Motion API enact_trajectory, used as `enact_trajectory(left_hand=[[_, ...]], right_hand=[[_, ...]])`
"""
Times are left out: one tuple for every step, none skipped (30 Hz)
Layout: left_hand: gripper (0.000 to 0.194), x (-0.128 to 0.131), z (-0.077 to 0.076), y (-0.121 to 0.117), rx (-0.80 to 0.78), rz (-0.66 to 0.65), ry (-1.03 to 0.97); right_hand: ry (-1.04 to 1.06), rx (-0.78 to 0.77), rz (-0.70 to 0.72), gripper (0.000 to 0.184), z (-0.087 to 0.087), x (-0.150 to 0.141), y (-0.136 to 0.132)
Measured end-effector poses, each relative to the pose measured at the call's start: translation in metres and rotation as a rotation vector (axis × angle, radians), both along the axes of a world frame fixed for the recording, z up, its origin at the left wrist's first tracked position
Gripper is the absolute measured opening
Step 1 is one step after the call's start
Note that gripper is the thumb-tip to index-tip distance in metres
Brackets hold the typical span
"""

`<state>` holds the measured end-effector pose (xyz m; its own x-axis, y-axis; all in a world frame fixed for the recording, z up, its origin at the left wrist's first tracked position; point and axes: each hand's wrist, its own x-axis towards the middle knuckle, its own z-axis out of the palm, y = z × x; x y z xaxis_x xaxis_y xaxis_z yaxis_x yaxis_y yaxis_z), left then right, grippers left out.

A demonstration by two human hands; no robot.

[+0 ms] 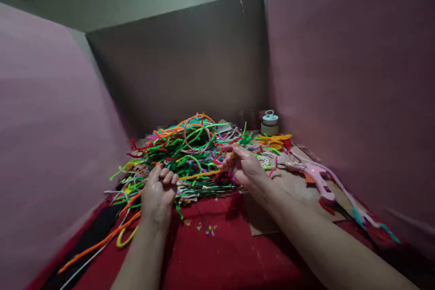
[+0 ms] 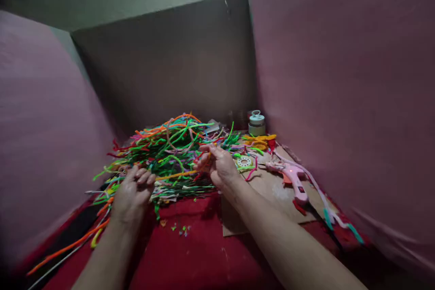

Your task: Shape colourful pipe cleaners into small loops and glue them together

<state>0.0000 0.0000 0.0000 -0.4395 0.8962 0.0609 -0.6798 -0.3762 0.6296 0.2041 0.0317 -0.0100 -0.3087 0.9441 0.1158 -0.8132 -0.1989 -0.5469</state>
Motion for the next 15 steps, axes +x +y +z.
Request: enact_trajectory(left_hand=[[0.026,0.000,0.000,-0.001,-0.011,-0.008,-0.005],[0.027,-0.001,0.000,-0.002,-0.021,-0.015,-0.012],[0.028,-0.001,0.001,-0.004,-0.031,-0.024,-0.020],[0.029,-0.001,0.002,-0.005,-0.041,-0.033,-0.030],[0.030,-0.002,0.003,-0.006,-0.052,-0.044,-0.041],[0.030,-0.002,0.005,-0.007,-0.061,-0.054,-0.054],[0.030,-0.003,0.007,-0.008,-0.068,-0.062,-0.068],[0.030,-0.004,0.009,-0.009,-0.073,-0.068,-0.083],[0.031,-0.005,0.011,-0.010,-0.076,-0.073,-0.097],[0.031,-0.007,0.013,-0.011,-0.078,-0.076,-0.112],[0.031,-0.008,0.014,-0.012,-0.077,-0.076,-0.126],[0.031,-0.010,0.015,-0.013,-0.073,-0.075,-0.139],[0.031,-0.011,0.015,-0.014,-0.066,-0.071,-0.151],[0.031,-0.012,0.015,-0.014,-0.057,-0.065,-0.162],[0.031,-0.013,0.014,-0.014,-0.048,-0.059,-0.174]], right_hand=[[0.014,0.003,-0.031,0.030,0.002,0.002,0.001],[0.029,0.007,-0.054,0.029,0.003,0.004,0.001],[0.045,0.012,-0.068,0.028,0.005,0.006,0.002],[0.062,0.019,-0.075,0.027,0.007,0.008,0.002],[0.078,0.029,-0.077,0.026,0.008,0.009,0.001],[0.097,0.041,-0.066,0.026,0.010,0.011,0.001],[0.119,0.051,-0.042,0.025,0.012,0.012,0.000],[0.144,0.058,-0.012,0.026,0.013,0.013,-0.001],[0.167,0.057,0.022,0.026,0.014,0.013,-0.003],[0.183,0.047,0.056,0.028,0.015,0.014,-0.004],[0.195,0.029,0.084,0.029,0.016,0.013,-0.005],[0.204,0.011,0.102,0.031,0.016,0.013,-0.005],[0.207,-0.004,0.110,0.032,0.015,0.012,-0.005],[0.210,-0.015,0.105,0.033,0.014,0.011,-0.004],[0.211,-0.020,0.093,0.034,0.012,0.010,-0.003]])
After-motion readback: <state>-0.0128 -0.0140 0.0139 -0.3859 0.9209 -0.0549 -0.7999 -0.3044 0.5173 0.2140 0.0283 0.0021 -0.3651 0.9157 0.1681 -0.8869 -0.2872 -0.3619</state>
